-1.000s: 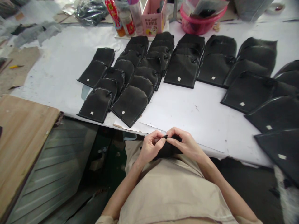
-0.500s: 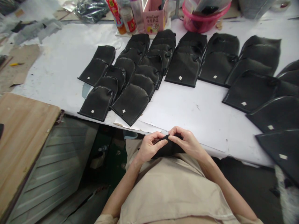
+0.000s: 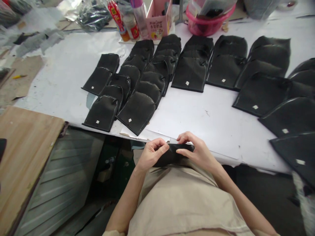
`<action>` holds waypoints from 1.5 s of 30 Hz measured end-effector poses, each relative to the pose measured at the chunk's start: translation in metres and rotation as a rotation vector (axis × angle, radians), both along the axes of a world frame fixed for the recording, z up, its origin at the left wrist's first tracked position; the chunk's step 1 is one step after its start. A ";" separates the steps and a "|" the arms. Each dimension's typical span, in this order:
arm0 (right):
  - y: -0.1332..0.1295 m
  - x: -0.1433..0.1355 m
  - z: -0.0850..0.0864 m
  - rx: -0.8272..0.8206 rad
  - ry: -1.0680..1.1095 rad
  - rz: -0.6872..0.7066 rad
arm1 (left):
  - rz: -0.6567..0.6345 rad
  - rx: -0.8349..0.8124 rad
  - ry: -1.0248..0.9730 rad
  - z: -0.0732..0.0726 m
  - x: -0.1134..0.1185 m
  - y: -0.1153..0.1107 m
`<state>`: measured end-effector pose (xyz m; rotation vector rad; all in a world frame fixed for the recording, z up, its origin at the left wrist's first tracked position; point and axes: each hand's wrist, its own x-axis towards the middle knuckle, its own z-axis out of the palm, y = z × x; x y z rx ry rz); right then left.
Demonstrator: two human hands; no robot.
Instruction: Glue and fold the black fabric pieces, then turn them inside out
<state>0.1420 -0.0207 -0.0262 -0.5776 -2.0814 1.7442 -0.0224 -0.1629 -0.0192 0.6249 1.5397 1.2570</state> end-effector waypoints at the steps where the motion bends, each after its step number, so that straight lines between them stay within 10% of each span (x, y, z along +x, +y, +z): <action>1: 0.001 0.004 -0.003 0.028 -0.002 0.020 | 0.037 -0.008 -0.018 -0.001 -0.003 -0.003; 38: -0.002 -0.007 -0.031 0.053 -0.015 -0.168 | 0.191 0.167 0.006 -0.018 -0.019 -0.023; 45: 0.010 0.000 -0.032 -0.064 0.055 0.041 | 0.245 0.147 0.046 -0.016 -0.030 -0.029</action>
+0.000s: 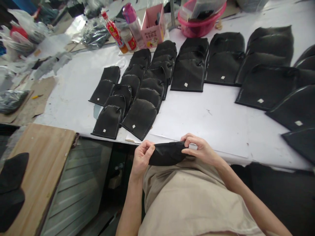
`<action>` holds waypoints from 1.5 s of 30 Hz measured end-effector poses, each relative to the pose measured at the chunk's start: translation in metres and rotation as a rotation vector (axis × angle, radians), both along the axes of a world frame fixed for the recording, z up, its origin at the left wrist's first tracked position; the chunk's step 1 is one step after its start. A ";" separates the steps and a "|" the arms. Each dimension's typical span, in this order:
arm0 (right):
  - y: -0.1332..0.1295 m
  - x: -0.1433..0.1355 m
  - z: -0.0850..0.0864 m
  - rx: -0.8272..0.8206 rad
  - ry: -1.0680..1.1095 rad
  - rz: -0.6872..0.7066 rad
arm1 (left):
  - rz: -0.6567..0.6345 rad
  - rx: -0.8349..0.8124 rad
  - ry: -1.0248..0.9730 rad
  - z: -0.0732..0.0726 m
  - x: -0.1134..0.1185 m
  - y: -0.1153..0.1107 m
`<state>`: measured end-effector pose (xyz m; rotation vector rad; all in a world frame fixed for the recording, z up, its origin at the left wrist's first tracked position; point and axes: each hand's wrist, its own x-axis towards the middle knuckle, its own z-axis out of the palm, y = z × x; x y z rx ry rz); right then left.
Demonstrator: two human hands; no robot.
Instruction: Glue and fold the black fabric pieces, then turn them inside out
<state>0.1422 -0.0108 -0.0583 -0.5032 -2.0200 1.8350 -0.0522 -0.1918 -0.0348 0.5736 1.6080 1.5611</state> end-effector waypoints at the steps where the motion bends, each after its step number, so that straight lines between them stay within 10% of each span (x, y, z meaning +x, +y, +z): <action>1: 0.001 0.000 0.000 -0.027 -0.005 -0.007 | 0.002 -0.003 0.003 0.000 -0.001 -0.001; 37: -0.020 -0.020 0.003 -0.177 0.003 -0.133 | 0.044 -0.075 0.037 0.004 -0.011 -0.015; 45: -0.032 -0.037 0.012 0.002 0.006 -0.001 | -0.422 -0.314 0.819 0.044 -0.014 0.007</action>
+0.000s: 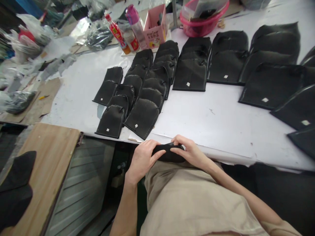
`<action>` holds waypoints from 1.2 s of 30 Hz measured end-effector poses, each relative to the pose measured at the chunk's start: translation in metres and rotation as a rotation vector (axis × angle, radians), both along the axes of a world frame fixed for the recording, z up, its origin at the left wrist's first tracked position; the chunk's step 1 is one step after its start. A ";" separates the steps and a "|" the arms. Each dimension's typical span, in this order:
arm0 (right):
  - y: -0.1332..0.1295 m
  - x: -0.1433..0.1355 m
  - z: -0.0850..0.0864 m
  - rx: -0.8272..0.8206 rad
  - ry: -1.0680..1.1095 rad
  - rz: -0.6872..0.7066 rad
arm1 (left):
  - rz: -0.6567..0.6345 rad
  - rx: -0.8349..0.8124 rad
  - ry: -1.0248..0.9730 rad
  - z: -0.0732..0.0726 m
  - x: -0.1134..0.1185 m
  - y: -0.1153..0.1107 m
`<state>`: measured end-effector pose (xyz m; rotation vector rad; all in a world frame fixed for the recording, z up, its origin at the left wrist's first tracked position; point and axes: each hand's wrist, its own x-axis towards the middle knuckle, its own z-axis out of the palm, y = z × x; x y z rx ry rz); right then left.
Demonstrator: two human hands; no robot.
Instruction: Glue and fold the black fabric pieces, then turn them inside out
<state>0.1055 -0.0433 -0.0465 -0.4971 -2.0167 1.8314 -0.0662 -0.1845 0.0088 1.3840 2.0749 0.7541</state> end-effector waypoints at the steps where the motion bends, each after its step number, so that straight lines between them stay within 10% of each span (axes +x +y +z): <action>1: -0.001 -0.002 0.000 0.023 0.007 0.012 | -0.040 0.007 0.048 0.000 0.003 0.006; 11: 0.019 0.017 -0.003 0.135 -0.095 0.196 | -0.033 0.066 -0.223 -0.023 0.021 0.020; 19: 0.007 0.015 -0.014 0.364 -0.133 -0.013 | 0.116 0.043 -0.350 -0.030 0.027 0.019; 36: -0.004 0.013 -0.016 0.253 -0.066 0.041 | 0.193 -0.145 -0.650 -0.031 0.025 0.015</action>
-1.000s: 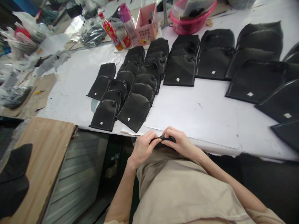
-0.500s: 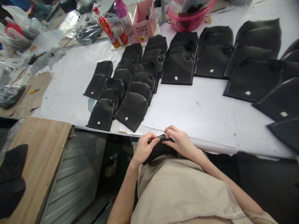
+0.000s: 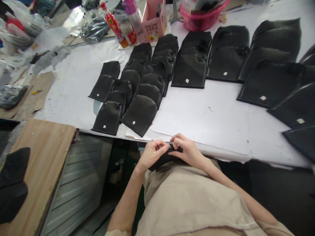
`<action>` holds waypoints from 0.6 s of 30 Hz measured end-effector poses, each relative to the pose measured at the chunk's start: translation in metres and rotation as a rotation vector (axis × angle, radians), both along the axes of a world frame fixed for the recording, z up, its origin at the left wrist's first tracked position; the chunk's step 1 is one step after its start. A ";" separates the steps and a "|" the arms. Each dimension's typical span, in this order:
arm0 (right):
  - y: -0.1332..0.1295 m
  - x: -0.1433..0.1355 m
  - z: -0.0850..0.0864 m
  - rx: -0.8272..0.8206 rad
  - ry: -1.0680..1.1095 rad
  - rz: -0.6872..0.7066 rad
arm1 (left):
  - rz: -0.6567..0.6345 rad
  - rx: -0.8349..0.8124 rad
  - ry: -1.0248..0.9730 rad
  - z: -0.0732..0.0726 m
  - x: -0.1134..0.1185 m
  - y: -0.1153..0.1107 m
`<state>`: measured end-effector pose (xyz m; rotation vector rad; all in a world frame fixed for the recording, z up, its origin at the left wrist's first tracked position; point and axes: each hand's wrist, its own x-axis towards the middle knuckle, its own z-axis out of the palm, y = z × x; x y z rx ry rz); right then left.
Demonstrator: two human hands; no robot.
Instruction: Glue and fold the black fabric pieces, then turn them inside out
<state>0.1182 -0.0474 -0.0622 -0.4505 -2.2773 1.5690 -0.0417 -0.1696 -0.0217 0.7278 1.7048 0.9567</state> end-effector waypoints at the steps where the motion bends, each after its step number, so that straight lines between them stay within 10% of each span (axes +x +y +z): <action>1: 0.001 0.000 0.000 -0.029 -0.014 0.012 | 0.003 -0.007 -0.011 0.000 -0.001 -0.001; 18: -0.015 -0.004 -0.016 0.105 0.033 -0.091 | -0.081 0.040 0.291 -0.001 0.004 0.004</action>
